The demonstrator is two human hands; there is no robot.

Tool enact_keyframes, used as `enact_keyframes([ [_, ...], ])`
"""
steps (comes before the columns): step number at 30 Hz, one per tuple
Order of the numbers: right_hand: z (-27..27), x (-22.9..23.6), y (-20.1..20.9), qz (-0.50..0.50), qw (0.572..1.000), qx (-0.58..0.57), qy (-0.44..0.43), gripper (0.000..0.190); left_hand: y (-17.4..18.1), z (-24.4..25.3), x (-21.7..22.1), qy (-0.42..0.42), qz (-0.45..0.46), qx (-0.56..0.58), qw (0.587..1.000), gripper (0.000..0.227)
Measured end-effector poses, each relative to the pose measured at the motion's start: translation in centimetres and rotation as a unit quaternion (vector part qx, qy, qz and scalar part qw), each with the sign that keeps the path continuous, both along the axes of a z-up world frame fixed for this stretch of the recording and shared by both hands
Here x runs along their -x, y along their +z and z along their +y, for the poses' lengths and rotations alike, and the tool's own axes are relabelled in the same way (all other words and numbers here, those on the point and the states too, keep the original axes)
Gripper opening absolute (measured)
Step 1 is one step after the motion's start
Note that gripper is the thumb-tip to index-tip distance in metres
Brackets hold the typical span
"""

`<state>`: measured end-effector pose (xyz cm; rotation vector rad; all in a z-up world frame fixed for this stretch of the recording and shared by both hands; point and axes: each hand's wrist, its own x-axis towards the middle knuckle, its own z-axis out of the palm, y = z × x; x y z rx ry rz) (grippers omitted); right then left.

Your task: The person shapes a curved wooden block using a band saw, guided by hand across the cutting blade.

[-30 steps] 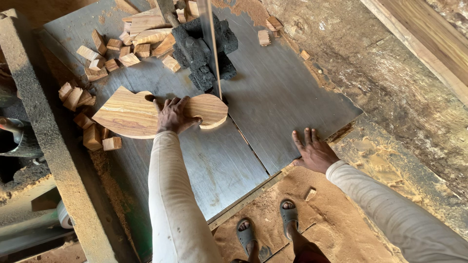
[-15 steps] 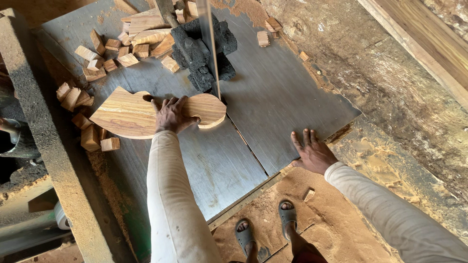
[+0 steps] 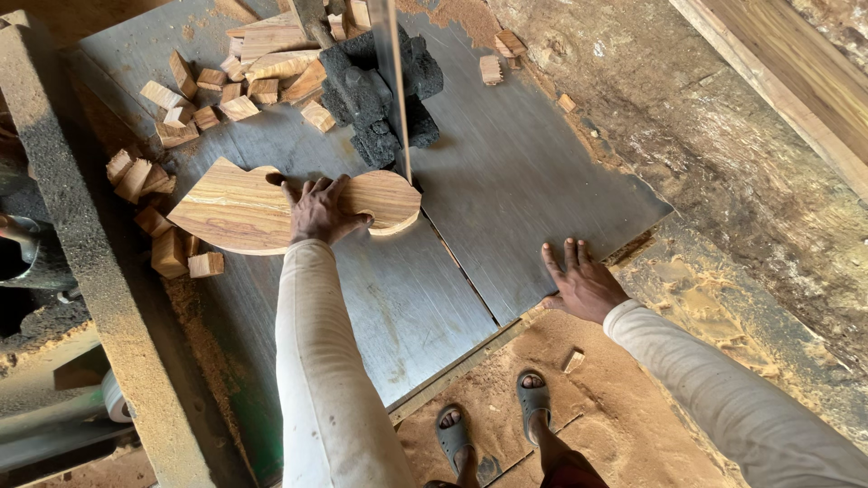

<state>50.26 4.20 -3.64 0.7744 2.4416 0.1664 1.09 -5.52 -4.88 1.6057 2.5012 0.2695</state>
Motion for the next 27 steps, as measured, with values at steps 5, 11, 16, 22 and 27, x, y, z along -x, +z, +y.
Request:
enact_keyframes([
  [5,0.0,0.1,0.1,-0.005,1.000,0.000,-0.002,0.111,0.1,0.1,0.0,0.008,-0.009,0.017,1.000,0.103],
  [11,0.0,0.0,-0.1,-0.003,1.000,0.004,-0.007,0.111,0.2,0.1,-0.1,0.011,0.001,0.006,1.000,0.104],
  [16,-0.1,0.0,-0.1,0.000,1.000,-0.002,-0.002,0.111,0.7,0.2,-0.2,0.017,-0.004,0.019,1.000,0.101],
  [22,-0.3,0.4,0.6,0.002,1.000,0.005,-0.011,0.111,0.9,0.2,-0.4,0.026,-0.012,0.026,0.999,0.095],
  [27,-0.4,0.5,1.0,-0.009,1.000,0.015,-0.019,0.111,0.7,0.4,-0.4,0.031,-0.005,0.029,0.999,0.098],
])
